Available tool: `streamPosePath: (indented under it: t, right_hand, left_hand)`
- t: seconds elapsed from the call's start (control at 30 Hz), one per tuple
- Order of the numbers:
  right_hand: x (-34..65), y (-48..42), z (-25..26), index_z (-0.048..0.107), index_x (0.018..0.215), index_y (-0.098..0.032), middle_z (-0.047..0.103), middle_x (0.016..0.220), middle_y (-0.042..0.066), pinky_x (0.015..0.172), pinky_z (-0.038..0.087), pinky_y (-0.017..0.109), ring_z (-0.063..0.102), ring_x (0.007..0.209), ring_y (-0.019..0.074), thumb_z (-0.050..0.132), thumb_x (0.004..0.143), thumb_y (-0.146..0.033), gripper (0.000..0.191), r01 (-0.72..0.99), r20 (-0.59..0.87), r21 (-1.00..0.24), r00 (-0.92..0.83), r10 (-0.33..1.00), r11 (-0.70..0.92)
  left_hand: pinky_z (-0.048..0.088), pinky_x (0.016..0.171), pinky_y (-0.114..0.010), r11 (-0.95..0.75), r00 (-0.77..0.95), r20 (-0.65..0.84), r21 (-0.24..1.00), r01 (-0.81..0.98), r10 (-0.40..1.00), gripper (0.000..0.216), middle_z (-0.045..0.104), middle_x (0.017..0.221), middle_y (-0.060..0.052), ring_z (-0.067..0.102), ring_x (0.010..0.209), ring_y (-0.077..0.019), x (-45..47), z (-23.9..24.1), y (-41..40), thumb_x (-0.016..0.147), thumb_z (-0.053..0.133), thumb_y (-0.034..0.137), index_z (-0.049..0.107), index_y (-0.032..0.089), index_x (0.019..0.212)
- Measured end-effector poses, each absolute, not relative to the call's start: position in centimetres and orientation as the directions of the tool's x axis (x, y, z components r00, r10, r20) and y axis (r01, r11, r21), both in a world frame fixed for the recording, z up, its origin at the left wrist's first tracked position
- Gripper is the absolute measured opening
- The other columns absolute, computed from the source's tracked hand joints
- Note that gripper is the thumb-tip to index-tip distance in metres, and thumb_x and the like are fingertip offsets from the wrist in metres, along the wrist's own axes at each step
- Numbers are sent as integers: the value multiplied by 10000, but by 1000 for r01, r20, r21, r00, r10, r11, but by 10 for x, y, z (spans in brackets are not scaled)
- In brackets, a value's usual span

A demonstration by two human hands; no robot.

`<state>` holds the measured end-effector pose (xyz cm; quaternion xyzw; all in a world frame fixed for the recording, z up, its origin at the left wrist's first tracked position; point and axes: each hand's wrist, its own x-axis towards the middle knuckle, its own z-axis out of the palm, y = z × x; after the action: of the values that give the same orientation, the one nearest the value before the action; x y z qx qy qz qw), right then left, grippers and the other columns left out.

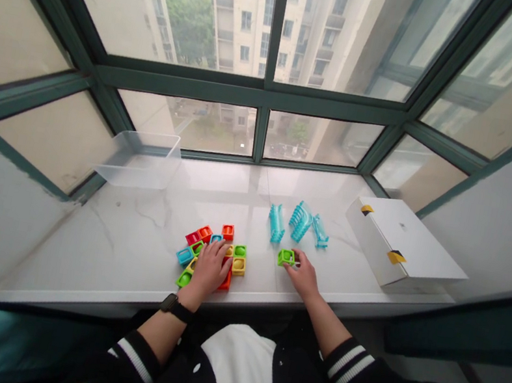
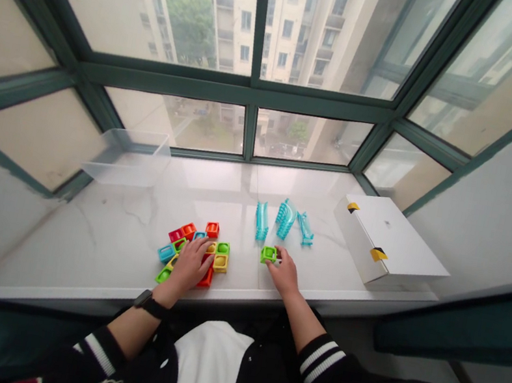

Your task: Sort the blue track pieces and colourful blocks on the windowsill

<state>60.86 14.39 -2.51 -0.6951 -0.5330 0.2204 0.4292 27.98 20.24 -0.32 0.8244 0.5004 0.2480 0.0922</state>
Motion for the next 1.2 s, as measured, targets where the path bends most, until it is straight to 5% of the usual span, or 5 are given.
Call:
streamPosePath:
  t: [1.2]
  right_hand:
    - [599,173,-53,653,1302,-200,729,1200,110,1008,511,488,642,1097,312,719,818,-301,499,738,224,-675,213,951,-6]
  left_hand:
    - [263,1244,-606,-475,372,307,415,776,876,393,610,1485,-147,502,1404,-373,282,-2,202,1009,534,370,645,233,1361]
